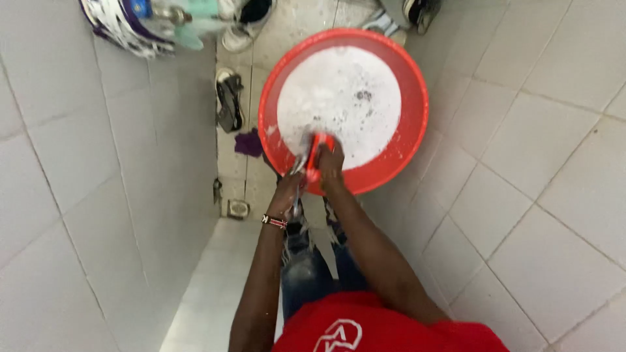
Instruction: Washing a black high-top sneaker and its insole using a brush and soapy water in a basin.
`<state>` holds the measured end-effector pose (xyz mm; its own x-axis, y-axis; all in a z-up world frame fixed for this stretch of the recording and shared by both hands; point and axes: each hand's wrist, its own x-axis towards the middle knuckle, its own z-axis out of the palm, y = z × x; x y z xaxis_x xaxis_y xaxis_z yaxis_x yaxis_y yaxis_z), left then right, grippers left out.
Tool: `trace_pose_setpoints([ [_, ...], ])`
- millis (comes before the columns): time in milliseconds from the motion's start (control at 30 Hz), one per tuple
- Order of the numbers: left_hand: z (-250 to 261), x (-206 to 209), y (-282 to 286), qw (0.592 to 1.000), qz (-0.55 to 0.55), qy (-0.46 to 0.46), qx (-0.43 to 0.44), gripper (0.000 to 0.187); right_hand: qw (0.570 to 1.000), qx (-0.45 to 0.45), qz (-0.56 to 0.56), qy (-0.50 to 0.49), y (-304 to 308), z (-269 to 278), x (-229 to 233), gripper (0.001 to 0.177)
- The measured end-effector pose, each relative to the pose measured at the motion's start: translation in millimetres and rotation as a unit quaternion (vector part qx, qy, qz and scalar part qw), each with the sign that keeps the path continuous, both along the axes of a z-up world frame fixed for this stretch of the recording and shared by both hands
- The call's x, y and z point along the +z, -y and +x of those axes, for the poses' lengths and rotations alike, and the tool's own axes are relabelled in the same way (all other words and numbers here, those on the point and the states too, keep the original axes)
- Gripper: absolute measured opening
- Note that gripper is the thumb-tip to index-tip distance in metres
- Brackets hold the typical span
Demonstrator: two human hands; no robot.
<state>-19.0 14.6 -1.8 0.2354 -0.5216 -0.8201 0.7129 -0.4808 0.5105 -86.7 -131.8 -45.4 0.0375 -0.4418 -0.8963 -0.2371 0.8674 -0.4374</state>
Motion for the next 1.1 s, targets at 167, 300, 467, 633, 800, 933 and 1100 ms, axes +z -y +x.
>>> trace_pose_setpoints([
  [167, 15, -11, -6, 0.997, 0.010, -0.058, 0.049, 0.053, 0.990, 0.124, 0.024, 0.066, -49, -23, 56, 0.050],
  [300, 23, -2, -9, 0.984, 0.011, -0.138, 0.111, 0.059, 0.846, -0.277, 0.165, 0.425, -55, -32, -42, 0.034],
  [467, -9, 73, -24, 0.941, -0.084, -0.250, 0.214, 0.073, 0.884, -0.274, -0.111, 0.361, 53, -69, -135, 0.038],
  [633, 6, 68, -24, 0.887, -0.115, -0.290, 0.341, 0.079, 0.887, 0.209, -0.347, -0.221, 120, -51, -95, 0.048],
  [800, 20, 47, 0, 0.898, -0.101, -0.274, 0.329, 0.083, 0.968, 0.138, -0.209, 0.024, 81, -108, -187, 0.033],
  [933, 24, 10, 13, 0.926, -0.070, -0.217, 0.301, 0.082, 0.970, 0.229, 0.079, 0.008, 57, -22, 87, 0.049],
  [1100, 18, -38, 8, 0.723, -0.383, -0.514, 0.257, 0.057, 0.955, 0.213, -0.006, 0.208, -35, -49, 60, 0.048],
])
